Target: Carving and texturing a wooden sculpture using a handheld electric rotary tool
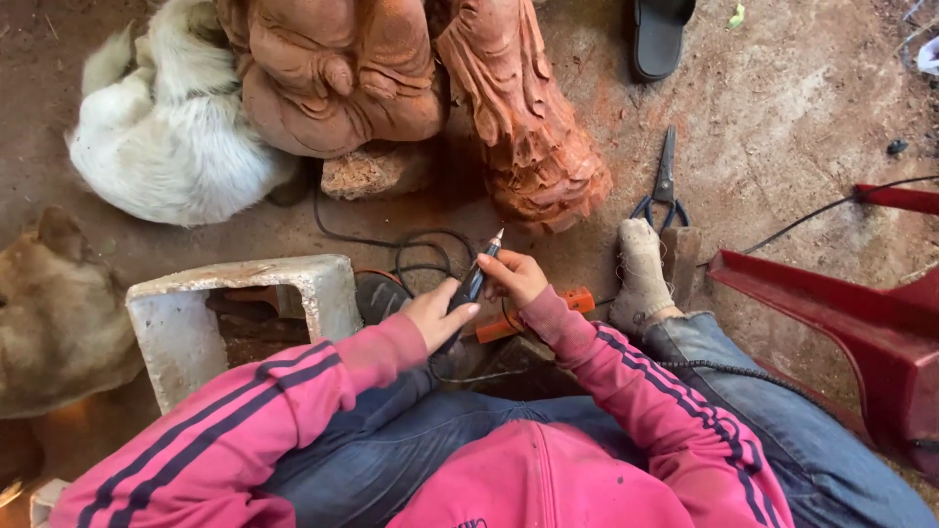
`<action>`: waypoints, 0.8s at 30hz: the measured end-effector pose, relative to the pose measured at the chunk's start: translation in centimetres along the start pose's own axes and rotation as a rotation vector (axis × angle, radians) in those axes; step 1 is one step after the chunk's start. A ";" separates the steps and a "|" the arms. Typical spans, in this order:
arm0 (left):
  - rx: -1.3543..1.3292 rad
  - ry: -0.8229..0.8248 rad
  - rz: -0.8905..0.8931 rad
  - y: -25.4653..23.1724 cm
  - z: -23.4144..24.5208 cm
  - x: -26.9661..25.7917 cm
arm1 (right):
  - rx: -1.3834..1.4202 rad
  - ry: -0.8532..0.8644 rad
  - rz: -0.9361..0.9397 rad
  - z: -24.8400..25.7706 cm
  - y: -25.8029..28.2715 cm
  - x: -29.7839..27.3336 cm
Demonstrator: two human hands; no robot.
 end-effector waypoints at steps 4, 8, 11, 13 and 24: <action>0.045 -0.009 0.002 -0.6 1.0 0.0 | 0.151 -0.037 0.010 -1.2 0.1 -0.1; -0.011 -0.049 -0.047 1.5 -0.6 3.4 | 0.223 -0.152 0.015 -0.4 -0.2 0.9; -0.097 -0.014 0.019 -4.0 -2.1 2.6 | 0.049 -0.204 0.080 1.7 1.2 0.6; -0.148 0.028 0.099 -5.7 -5.3 4.7 | -0.135 -0.200 0.147 3.0 3.6 -0.5; -2.096 0.288 -0.132 -21.3 -16.8 18.1 | -1.412 -0.052 -0.303 11.8 22.4 -3.4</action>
Point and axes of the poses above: each hand's wrist, its own x-axis towards the middle knuckle, its own z-axis out of the back of the hand, y = z × x, the point moved 1 cm from there along x, towards the middle knuckle, and after that the axes turned 4 degrees about -z, right-handed, at the moved point
